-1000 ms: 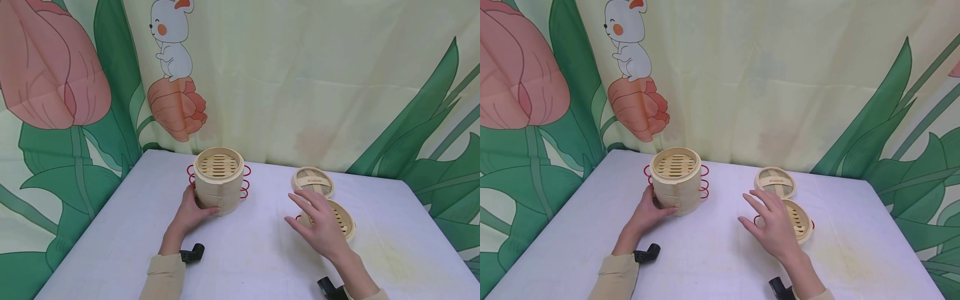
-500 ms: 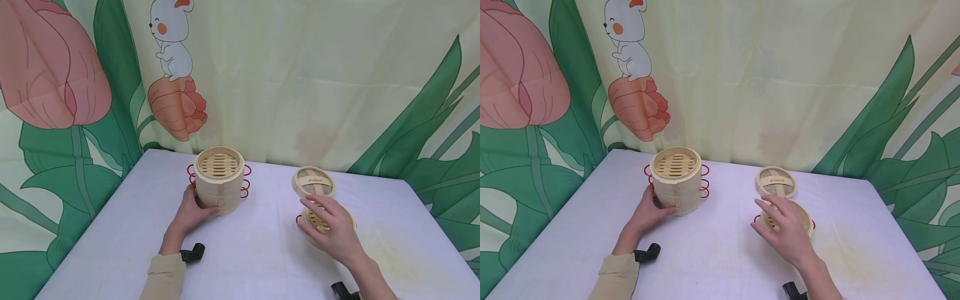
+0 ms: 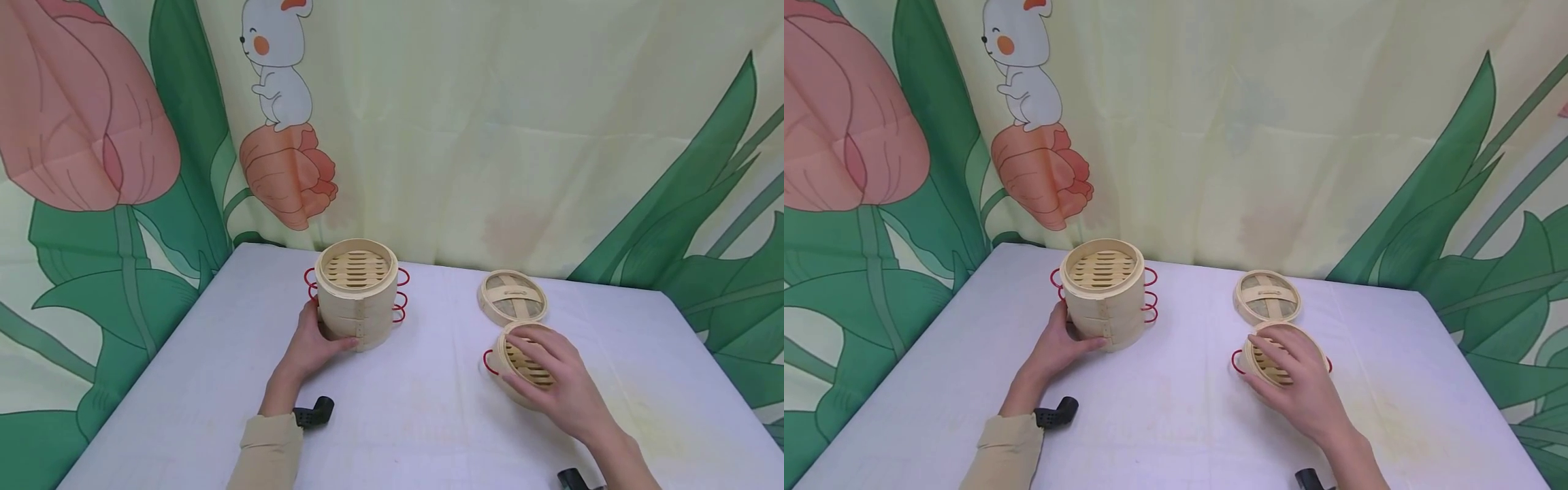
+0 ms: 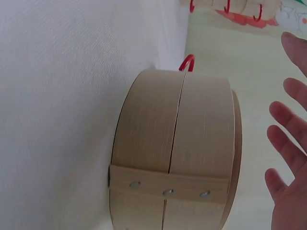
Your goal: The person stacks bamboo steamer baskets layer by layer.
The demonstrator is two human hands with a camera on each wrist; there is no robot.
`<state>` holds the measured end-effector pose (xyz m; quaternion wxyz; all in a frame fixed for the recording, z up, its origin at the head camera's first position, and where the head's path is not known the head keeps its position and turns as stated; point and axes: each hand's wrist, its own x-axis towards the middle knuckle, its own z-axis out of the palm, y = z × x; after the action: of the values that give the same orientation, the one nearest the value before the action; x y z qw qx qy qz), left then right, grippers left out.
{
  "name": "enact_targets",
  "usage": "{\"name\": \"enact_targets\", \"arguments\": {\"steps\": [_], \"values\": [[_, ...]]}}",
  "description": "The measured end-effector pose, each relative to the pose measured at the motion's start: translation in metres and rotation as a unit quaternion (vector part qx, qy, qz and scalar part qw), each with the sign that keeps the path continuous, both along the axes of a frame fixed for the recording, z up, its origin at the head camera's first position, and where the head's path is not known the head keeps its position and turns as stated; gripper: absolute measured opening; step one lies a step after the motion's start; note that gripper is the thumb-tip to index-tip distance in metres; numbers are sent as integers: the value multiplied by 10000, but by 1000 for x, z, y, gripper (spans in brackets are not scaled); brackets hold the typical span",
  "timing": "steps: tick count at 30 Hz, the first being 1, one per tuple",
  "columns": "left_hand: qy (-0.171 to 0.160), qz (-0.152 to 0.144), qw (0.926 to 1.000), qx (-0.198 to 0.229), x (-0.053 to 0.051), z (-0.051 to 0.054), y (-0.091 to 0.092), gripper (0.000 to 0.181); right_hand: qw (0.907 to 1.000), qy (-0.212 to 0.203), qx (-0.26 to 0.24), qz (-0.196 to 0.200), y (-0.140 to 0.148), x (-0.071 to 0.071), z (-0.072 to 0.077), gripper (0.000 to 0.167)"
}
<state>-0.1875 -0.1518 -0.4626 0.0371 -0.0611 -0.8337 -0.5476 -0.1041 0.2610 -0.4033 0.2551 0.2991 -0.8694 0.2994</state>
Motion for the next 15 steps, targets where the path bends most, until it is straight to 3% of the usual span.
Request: {"name": "enact_targets", "arguments": {"steps": [3,9,15], "values": [[9,5,10000,-24,0,-1,0,109,10000,-62,-26,46,5,1,-1,59],[-134,40,9999,-73,0,-1,-1,110,9990,-325,9,-302,17,8,-5,66],[-169,17,9998,-46,-1,0,-1,111,9975,-574,-100,-393,30,15,-6,68]]}}
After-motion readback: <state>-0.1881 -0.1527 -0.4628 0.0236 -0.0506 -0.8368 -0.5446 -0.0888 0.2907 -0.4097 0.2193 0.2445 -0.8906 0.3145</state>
